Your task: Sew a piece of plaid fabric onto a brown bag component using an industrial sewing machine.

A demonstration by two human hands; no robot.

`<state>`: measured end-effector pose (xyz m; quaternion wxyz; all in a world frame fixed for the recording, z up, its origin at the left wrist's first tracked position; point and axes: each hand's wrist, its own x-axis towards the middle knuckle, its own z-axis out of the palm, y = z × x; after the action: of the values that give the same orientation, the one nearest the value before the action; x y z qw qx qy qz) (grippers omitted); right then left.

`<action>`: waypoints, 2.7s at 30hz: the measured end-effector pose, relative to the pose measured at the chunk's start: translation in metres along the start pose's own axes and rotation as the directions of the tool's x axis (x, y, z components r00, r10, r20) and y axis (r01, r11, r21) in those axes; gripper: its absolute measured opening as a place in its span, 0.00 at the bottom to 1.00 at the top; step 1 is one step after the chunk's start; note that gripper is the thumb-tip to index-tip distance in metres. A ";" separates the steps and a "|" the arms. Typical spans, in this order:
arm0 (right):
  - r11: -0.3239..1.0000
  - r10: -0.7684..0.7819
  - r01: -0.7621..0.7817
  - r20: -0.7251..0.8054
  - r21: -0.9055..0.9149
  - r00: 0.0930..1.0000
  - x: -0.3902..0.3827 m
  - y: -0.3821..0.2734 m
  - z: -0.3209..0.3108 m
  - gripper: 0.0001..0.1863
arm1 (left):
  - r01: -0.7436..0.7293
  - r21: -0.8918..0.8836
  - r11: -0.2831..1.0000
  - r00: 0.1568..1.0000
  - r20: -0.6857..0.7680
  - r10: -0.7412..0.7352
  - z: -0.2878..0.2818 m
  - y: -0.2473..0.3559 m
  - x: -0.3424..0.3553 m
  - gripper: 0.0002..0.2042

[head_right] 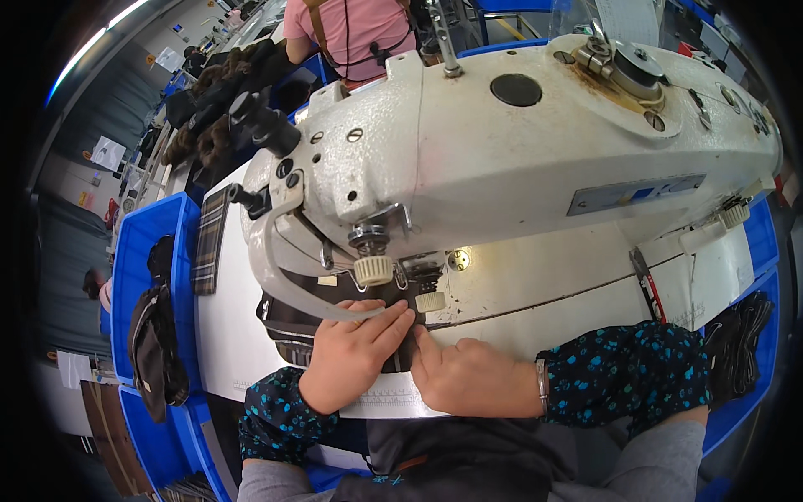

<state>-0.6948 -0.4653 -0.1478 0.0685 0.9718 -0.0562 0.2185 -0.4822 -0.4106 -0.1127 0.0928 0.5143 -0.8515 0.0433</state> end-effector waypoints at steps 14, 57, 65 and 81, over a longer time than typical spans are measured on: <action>0.998 0.002 -0.002 -0.007 -0.066 1.000 0.004 0.006 0.009 0.20 | 0.049 -0.009 0.999 0.993 -0.109 -0.049 0.024 -0.003 0.020 0.18; 0.989 0.128 -0.133 0.079 0.065 0.989 0.009 0.028 0.006 0.19 | 0.216 -0.104 0.971 0.941 -0.242 -0.235 0.021 -0.001 0.023 0.09; 0.983 0.134 -0.139 0.048 0.118 0.990 0.010 0.027 0.005 0.20 | 0.253 -0.048 0.966 0.929 -0.269 -0.256 0.019 -0.006 0.016 0.09; 0.972 0.106 -0.117 0.063 0.206 0.992 0.009 0.024 0.011 0.20 | 0.231 -0.219 0.948 0.965 -0.070 -0.251 0.022 -0.005 0.013 0.21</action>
<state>-0.6854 -0.4916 -0.1509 -0.0478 0.9742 -0.0893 0.2016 -0.4859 -0.4280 -0.1321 0.1922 0.5992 -0.7765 -0.0329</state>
